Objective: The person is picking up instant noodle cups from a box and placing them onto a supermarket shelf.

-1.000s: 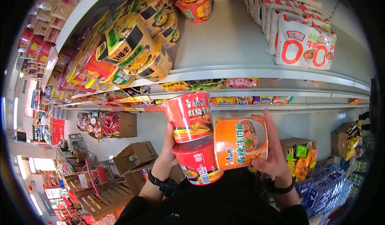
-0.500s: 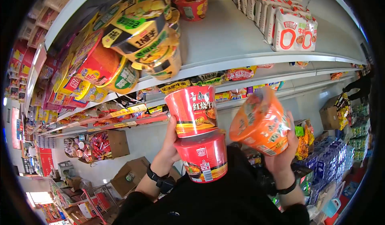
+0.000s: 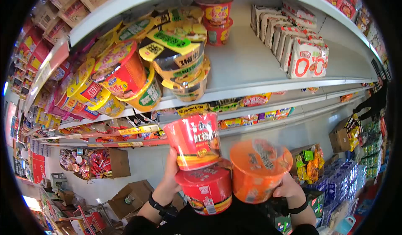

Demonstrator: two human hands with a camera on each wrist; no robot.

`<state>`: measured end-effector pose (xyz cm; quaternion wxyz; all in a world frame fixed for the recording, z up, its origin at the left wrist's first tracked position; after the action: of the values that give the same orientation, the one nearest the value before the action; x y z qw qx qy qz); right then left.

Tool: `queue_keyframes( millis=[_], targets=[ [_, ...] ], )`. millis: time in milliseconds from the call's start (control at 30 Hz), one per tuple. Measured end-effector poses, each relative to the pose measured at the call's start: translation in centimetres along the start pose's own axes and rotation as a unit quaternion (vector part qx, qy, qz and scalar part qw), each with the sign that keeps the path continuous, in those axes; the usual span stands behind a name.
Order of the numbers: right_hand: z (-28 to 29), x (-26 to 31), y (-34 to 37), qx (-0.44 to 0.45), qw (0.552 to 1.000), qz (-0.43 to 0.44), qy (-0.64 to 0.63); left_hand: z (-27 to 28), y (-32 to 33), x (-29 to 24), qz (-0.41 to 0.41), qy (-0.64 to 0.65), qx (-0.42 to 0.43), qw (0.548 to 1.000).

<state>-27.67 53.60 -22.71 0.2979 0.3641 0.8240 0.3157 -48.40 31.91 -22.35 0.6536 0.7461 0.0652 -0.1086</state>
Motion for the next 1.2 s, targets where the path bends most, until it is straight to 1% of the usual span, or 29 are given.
queue_keyframes(
  millis=[33, 100, 133, 167, 233, 267, 300, 367, 400, 433, 467, 500, 533, 567, 600, 633, 700, 767, 800, 833, 900, 933, 1000, 1033, 1100, 1133, 1200],
  targets=[
    [0.2, 0.9, -0.1, 0.006, 1.000, 0.010, 0.006, -1.2, 0.2, -0.6, -0.011, -0.003, 0.006, 1.000],
    [0.6, 3.0, -0.2, 0.034, 0.999, 0.024, -0.001, -3.7, 0.6, -1.7, -0.008, -0.034, -0.017, 0.999],
    [0.4, 4.5, 0.1, 0.042, 0.999, 0.032, 0.008, -5.5, 0.6, -2.6, -0.026, -0.051, 0.012, 0.998],
    [0.4, 6.2, 0.4, 0.048, 0.998, 0.045, 0.016, -7.4, 0.9, -3.4, -0.039, -0.055, 0.021, 0.998],
    [0.3, 10.2, 1.3, 0.074, 0.990, 0.082, 0.084, -10.5, 0.6, -5.2, -0.105, -0.068, 0.020, 0.992],
    [0.4, 11.9, 1.9, 0.090, 0.991, 0.072, 0.063, -11.4, 0.1, -5.5, -0.138, -0.036, 0.021, 0.990],
    [1.0, 13.6, 2.2, 0.095, 0.990, 0.082, 0.070, -12.8, -0.1, -6.1, -0.160, -0.021, 0.013, 0.987],
    [1.5, 18.3, 3.3, 0.127, 0.963, 0.188, 0.147, -16.8, -0.7, -7.2, -0.187, 0.004, 0.025, 0.982],
    [2.2, 20.7, 4.0, 0.112, 0.957, 0.209, 0.168, -18.4, -1.1, -8.1, -0.211, -0.020, 0.026, 0.977],
    [2.5, 23.0, 4.7, 0.119, 0.954, 0.215, 0.174, -20.4, -1.8, -9.0, -0.235, -0.043, 0.025, 0.971],
    [2.7, 25.8, 5.7, 0.108, 0.936, 0.254, 0.220, -24.8, -2.0, -10.2, -0.270, -0.134, 0.054, 0.952],
    [3.0, 28.6, 6.7, 0.098, 0.912, 0.295, 0.266, -27.7, -2.8, -10.8, -0.271, -0.086, 0.091, 0.954],
    [3.4, 31.3, 7.5, 0.100, 0.898, 0.316, 0.289, -31.0, -2.6, -12.1, -0.344, -0.222, 0.035, 0.912],
    [3.7, 34.0, 8.2, 0.102, 0.883, 0.337, 0.311, -34.0, -3.2, -13.1, -0.360, -0.217, 0.022, 0.907],
    [3.9, 36.8, 9.2, 0.093, 0.877, 0.371, 0.291, -36.6, -4.2, -14.0, -0.373, -0.201, 0.065, 0.903],
    [3.9, 39.5, 10.0, 0.084, 0.871, 0.403, 0.270, -39.0, -4.8, -14.8, -0.413, -0.198, 0.049, 0.888],
    [3.9, 44.6, 10.4, 0.119, 0.857, 0.432, 0.256, -43.3, -6.8, -16.1, -0.394, -0.127, 0.124, 0.902],
    [3.2, 49.3, 11.7, 0.118, 0.845, 0.445, 0.273, -47.1, -9.3, -17.3, -0.295, -0.045, 0.209, 0.931],
    [3.0, 51.1, 12.2, 0.108, 0.841, 0.450, 0.281, -48.8, -10.0, -18.0, -0.307, -0.059, 0.215, 0.925],
    [3.9, 52.7, 11.3, 0.081, 0.861, 0.434, 0.253, -50.4, -10.7, -18.7, -0.323, -0.066, 0.228, 0.916],
    [4.8, 56.1, 9.7, 0.044, 0.861, 0.398, 0.314, -52.2, -12.2, -19.9, -0.331, -0.071, 0.230, 0.912],
    [4.4, 57.3, 9.5, 0.047, 0.859, 0.400, 0.315, -52.5, -13.4, -21.0, -0.348, -0.088, 0.230, 0.905],
    [4.3, 59.5, 9.3, -0.018, 0.849, 0.417, 0.324, -53.1, -16.1, -22.9, -0.360, -0.110, 0.215, 0.901],
    [4.3, 60.6, 8.5, -0.019, 0.848, 0.418, 0.325, -53.9, -17.1, -23.5, -0.370, -0.118, 0.211, 0.897],
    [4.6, 63.3, 7.3, -0.058, 0.813, 0.467, 0.343, -54.9, -18.6, -24.7, -0.394, -0.164, 0.190, 0.884],
    [5.1, 64.3, 6.3, -0.103, 0.825, 0.412, 0.372, -55.3, -19.8, -25.3, -0.397, -0.174, 0.176, 0.884],
    [5.2, 65.8, 5.6, -0.115, 0.824, 0.404, 0.381, -55.8, -21.8, -25.8, -0.394, -0.189, 0.136, 0.889]
  ],
)
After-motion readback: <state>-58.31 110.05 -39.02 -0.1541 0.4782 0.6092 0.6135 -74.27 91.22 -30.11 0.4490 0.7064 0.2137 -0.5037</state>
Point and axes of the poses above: each hand's wrist, its own y-axis away from the middle knuckle, its own z-axis out of the back of the hand, x = y × z, the point moved 8 cm from there along -y, towards the middle knuckle, and after that the axes turned 11 degrees about -z, right-handed, at the moved point
